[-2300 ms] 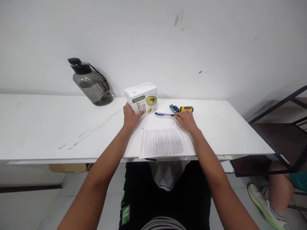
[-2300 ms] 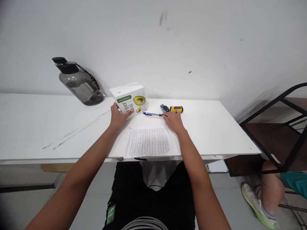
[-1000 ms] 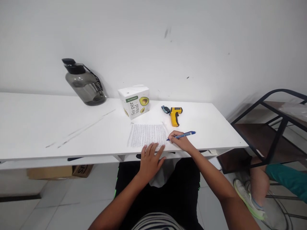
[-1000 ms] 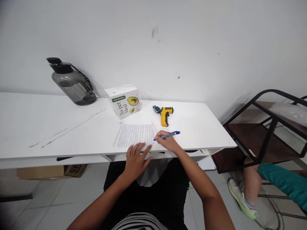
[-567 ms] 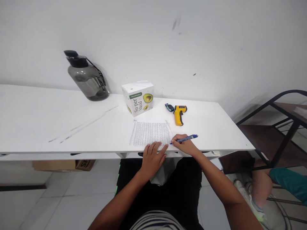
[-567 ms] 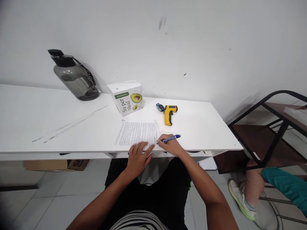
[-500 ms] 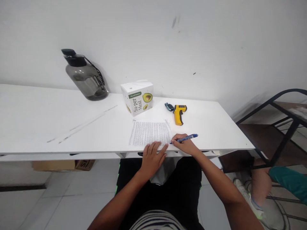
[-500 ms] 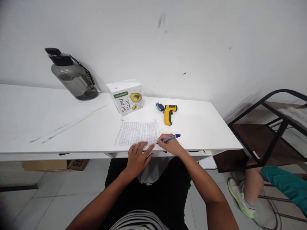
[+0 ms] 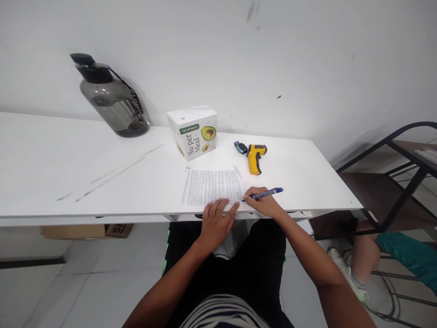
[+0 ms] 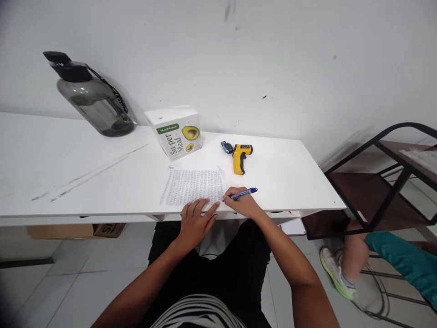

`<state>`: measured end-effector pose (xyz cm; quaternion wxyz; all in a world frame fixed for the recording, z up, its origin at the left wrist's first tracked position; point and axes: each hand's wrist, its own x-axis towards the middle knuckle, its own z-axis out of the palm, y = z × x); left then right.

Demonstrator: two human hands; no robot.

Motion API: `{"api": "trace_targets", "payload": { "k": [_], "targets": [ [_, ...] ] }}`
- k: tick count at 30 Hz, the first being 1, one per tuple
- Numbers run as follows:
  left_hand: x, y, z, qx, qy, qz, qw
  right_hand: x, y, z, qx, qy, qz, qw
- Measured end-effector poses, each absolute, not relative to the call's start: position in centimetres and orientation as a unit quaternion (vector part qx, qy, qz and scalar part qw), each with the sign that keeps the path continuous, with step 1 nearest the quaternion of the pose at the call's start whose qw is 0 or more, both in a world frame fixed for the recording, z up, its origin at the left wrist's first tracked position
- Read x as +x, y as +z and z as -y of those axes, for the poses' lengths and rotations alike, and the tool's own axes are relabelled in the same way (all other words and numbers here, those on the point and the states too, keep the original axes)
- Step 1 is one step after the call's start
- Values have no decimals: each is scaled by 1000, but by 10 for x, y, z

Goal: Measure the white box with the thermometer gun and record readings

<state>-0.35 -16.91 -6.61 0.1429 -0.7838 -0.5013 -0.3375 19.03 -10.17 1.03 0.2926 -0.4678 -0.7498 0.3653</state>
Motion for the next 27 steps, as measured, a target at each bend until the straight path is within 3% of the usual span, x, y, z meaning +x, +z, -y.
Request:
{"api": "trace_targets", "payload": {
  "k": [27],
  "targets": [
    [-1, -68, 168, -773, -345, 500, 180, 192, 9, 100, -451, 367, 766, 275]
  ]
}}
